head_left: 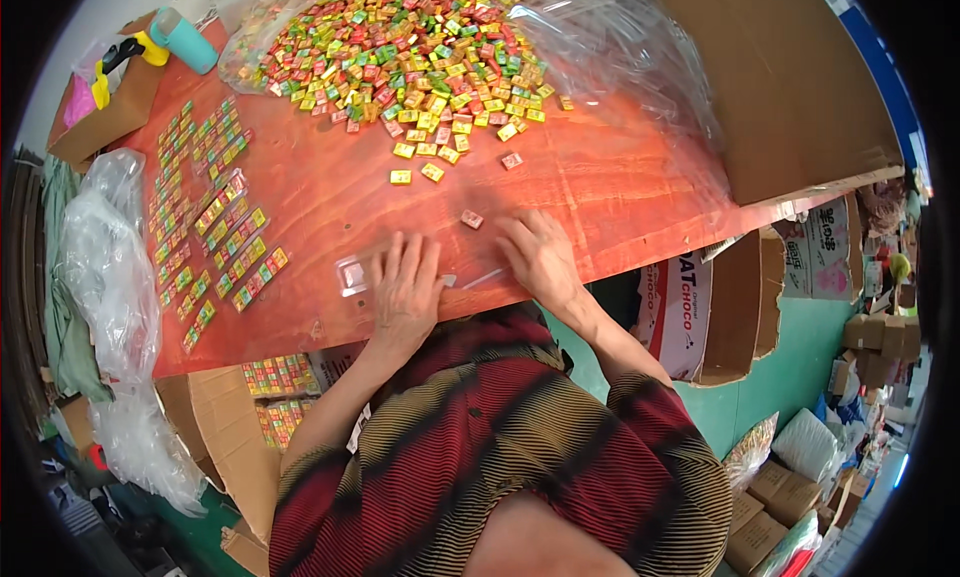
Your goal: Sorting and arranging small wrapped candies on a table.
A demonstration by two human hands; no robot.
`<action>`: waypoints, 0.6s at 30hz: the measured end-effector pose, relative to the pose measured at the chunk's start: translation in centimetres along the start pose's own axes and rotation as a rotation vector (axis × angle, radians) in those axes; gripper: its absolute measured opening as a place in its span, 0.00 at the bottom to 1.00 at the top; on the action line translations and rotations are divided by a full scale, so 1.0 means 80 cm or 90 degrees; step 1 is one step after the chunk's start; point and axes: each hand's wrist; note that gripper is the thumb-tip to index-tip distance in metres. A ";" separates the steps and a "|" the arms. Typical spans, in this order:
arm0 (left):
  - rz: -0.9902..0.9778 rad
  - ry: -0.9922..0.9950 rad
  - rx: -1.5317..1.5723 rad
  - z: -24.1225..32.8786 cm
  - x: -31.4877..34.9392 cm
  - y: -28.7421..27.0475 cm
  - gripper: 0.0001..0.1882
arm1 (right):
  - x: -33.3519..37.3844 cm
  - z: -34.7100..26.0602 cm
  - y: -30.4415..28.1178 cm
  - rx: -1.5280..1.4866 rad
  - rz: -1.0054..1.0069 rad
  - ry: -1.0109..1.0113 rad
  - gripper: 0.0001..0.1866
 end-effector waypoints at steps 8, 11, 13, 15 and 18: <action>-0.046 -0.003 -0.020 -0.009 0.010 0.004 0.23 | -0.053 0.046 0.023 0.243 0.102 0.079 0.06; -0.045 -0.019 -0.012 -0.009 0.014 0.002 0.23 | -0.039 0.102 -0.051 0.374 0.229 0.145 0.12; -0.066 -0.022 -0.010 -0.008 0.012 0.000 0.22 | -0.025 0.141 -0.103 0.546 0.336 0.170 0.17; -0.067 -0.013 -0.002 -0.009 0.010 0.002 0.22 | 0.001 0.173 -0.141 0.627 0.356 0.258 0.18; -0.063 -0.008 -0.019 -0.011 0.010 0.005 0.22 | 0.031 0.178 -0.147 0.544 0.200 0.455 0.19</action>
Point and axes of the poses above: each hand's wrist, its own x-axis away from the middle knuckle, its own y-axis out of the palm, z = x × y, and after that the axes turned 8 degrees about -x, right-handed
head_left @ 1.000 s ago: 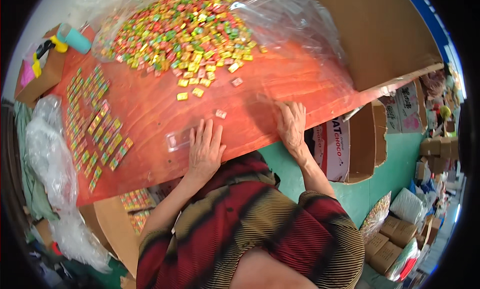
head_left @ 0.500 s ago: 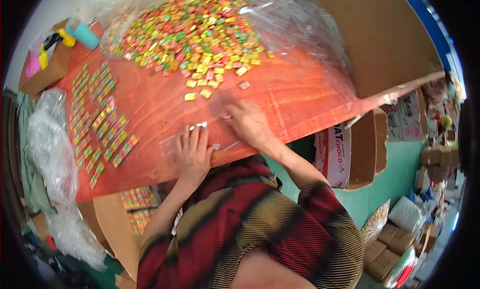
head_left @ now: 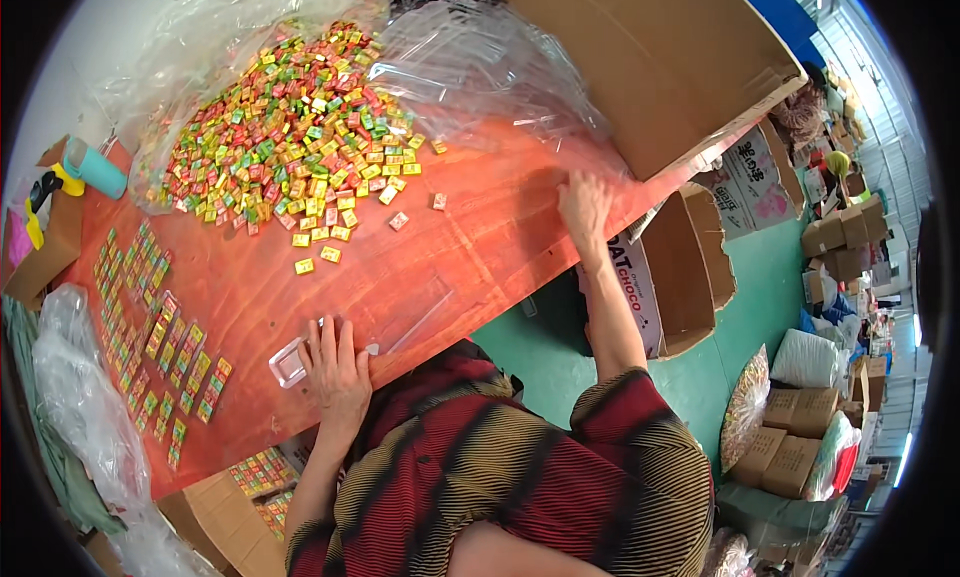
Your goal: Sorting and arranging small wrapped candies on a table.
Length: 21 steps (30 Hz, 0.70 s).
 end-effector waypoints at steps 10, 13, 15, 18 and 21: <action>-0.010 -0.012 0.004 0.003 -0.002 -0.007 0.22 | 0.066 -0.084 -0.013 -0.378 -0.187 -0.305 0.15; -0.004 -0.003 0.013 0.004 -0.004 -0.004 0.22 | 0.070 -0.101 -0.020 -0.430 -0.239 -0.426 0.12; -0.007 -0.015 0.015 0.007 -0.005 -0.006 0.22 | 0.072 -0.107 -0.016 -0.458 -0.262 -0.449 0.13; 0.044 -0.039 0.023 0.009 -0.004 -0.008 0.24 | 0.051 -0.108 -0.025 -0.538 -0.312 -0.267 0.16; 0.074 0.024 0.022 0.019 -0.006 -0.015 0.25 | 0.054 -0.103 -0.046 -0.338 -0.251 -0.351 0.21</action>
Point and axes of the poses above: each hand's wrist, its own x-axis away from the middle knuckle, its own y-axis out of the palm, z = x × y, and after that the axes turned 8 degrees about -x, right-handed
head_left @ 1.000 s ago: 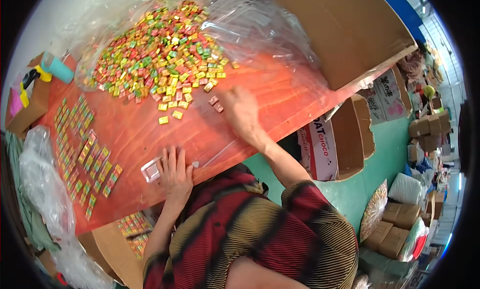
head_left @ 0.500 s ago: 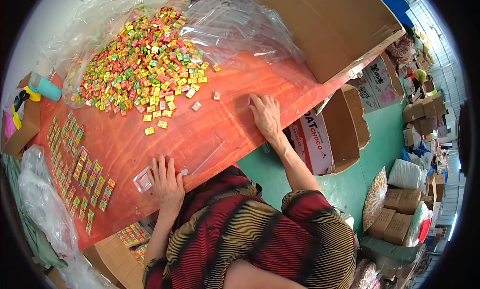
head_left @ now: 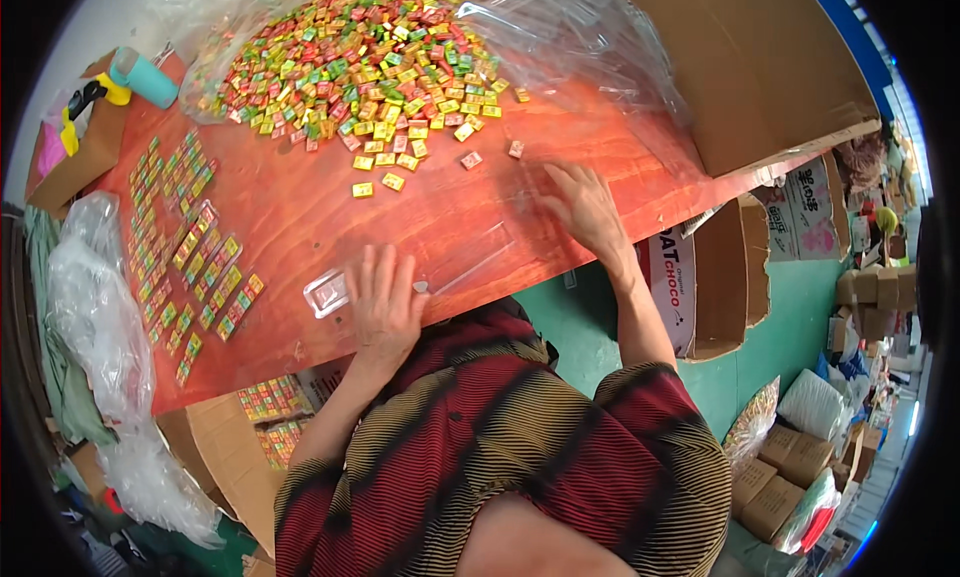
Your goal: Sorting and arranging small wrapped candies on a table.
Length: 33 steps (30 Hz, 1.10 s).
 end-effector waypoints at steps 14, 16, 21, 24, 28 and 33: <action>-0.028 0.060 0.072 0.023 -0.013 0.023 0.17 | 0.025 0.019 0.005 0.071 0.065 -0.030 0.16; -0.055 0.140 0.032 0.017 -0.019 0.021 0.15 | 0.026 0.017 0.005 0.050 0.103 -0.037 0.16; -0.051 0.146 0.026 0.012 -0.014 0.015 0.17 | 0.041 0.015 0.015 0.091 0.098 -0.093 0.15; -0.045 0.097 0.115 0.012 -0.006 0.008 0.21 | 0.046 0.001 0.015 0.107 0.077 -0.092 0.15; -0.047 0.022 0.051 -0.005 0.005 -0.004 0.30 | 0.055 -0.043 0.009 0.052 0.060 -0.008 0.18; -0.058 -0.067 -0.054 -0.036 0.026 -0.002 0.30 | 0.063 -0.084 0.044 -0.010 -0.153 -0.192 0.19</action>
Point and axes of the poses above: each hand's wrist, its own x-axis away from the middle knuckle, its own y-axis out of the palm, z = x × y, and after that the axes turned 8 degrees about -x, right-handed
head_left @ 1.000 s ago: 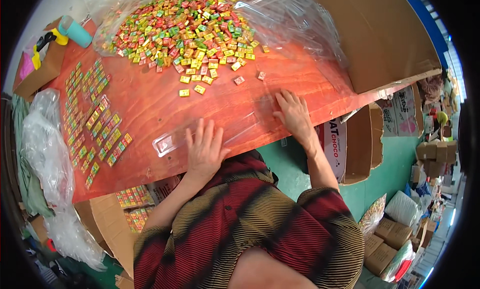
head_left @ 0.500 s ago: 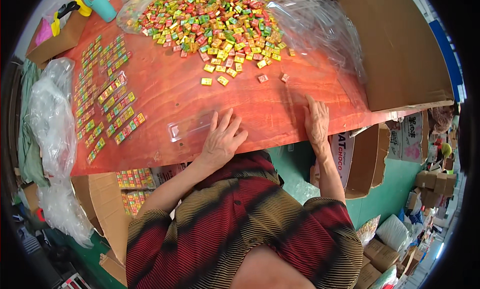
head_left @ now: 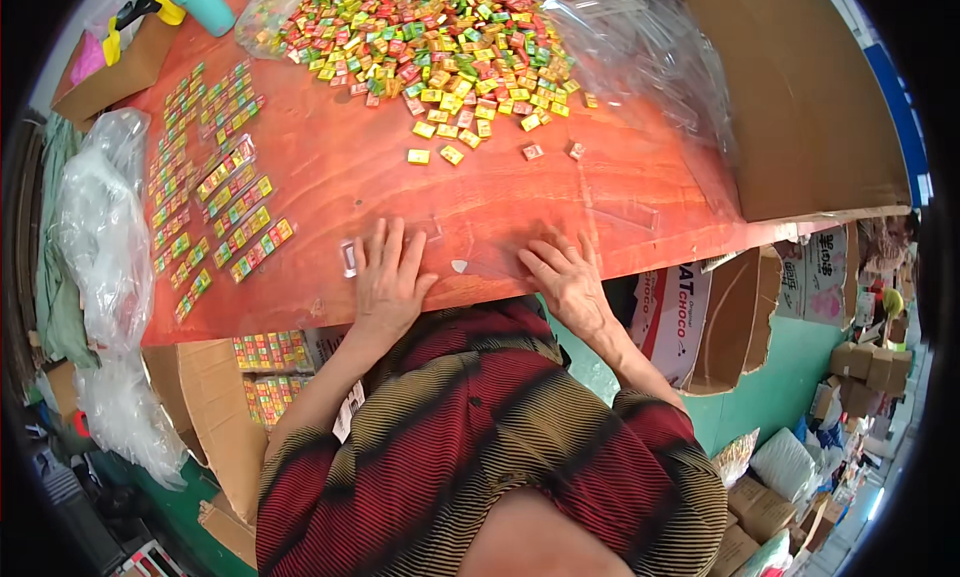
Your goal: Sorting and arranging small wrapped candies on a table.
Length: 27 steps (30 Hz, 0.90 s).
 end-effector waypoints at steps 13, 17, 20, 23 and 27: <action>0.078 -0.016 0.081 0.011 -0.005 0.010 0.30 | -0.051 0.055 -0.019 0.053 0.160 0.014 0.19; 0.104 -0.191 -0.030 -0.056 -0.003 -0.011 0.31 | -0.067 0.026 -0.006 -0.073 0.097 -0.008 0.16; 0.124 -0.334 -0.135 -0.128 0.005 -0.014 0.31 | -0.074 0.010 -0.001 -0.104 0.091 -0.052 0.13; 0.038 -0.350 -0.154 -0.161 0.014 -0.027 0.30 | -0.078 0.008 -0.002 -0.128 0.084 -0.052 0.12; -0.028 -0.363 -0.154 -0.162 0.017 -0.019 0.29 | -0.082 0.012 -0.006 -0.095 0.086 -0.033 0.13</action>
Point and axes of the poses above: each hand's wrist, its own x-axis away from the middle knuckle, its own y-axis out of the palm, z = x × y, and after that the axes turned 8 degrees about -x, right-handed
